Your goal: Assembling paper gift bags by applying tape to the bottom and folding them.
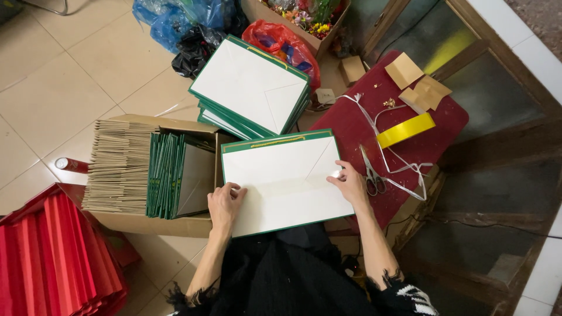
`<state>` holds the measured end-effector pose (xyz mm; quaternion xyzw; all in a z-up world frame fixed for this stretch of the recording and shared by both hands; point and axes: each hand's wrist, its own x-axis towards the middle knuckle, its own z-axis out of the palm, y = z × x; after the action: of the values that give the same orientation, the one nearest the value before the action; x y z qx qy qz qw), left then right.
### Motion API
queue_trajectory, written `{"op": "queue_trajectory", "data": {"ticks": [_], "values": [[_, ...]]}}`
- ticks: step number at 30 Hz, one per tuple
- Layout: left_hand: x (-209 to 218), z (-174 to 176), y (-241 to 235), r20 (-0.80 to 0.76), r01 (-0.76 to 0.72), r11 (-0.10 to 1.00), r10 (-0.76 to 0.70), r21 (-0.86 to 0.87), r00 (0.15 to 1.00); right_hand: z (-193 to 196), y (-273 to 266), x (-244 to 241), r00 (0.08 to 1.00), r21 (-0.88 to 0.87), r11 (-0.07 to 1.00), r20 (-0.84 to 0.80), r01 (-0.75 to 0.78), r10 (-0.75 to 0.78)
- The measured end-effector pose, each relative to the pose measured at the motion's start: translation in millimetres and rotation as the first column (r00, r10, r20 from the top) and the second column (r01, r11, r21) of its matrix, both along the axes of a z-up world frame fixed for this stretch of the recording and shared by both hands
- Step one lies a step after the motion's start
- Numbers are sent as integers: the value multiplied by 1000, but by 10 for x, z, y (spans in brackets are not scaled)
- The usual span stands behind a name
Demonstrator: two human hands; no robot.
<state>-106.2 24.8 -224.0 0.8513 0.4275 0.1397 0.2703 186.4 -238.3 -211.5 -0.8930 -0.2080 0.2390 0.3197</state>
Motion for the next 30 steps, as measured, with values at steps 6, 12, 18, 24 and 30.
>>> {"op": "queue_trajectory", "data": {"ticks": [6,12,18,24,30], "values": [[-1,-53,-43,18,27,954,-34,299,999,-223,-28,-127,991,63,997,124,32,-40],[22,299,-96,26,301,823,-357,481,934,-260,69,-483,664,119,965,744,-235,70],[300,38,-640,-79,671,652,-694,353,716,-7,648,-1494,595,86,796,713,-600,371],[-22,105,-132,-180,713,640,-695,286,696,-270,191,-964,669,37,879,664,-475,334],[-32,67,-117,-89,703,578,-743,414,663,-212,59,-941,795,-42,952,539,-305,279]]}}
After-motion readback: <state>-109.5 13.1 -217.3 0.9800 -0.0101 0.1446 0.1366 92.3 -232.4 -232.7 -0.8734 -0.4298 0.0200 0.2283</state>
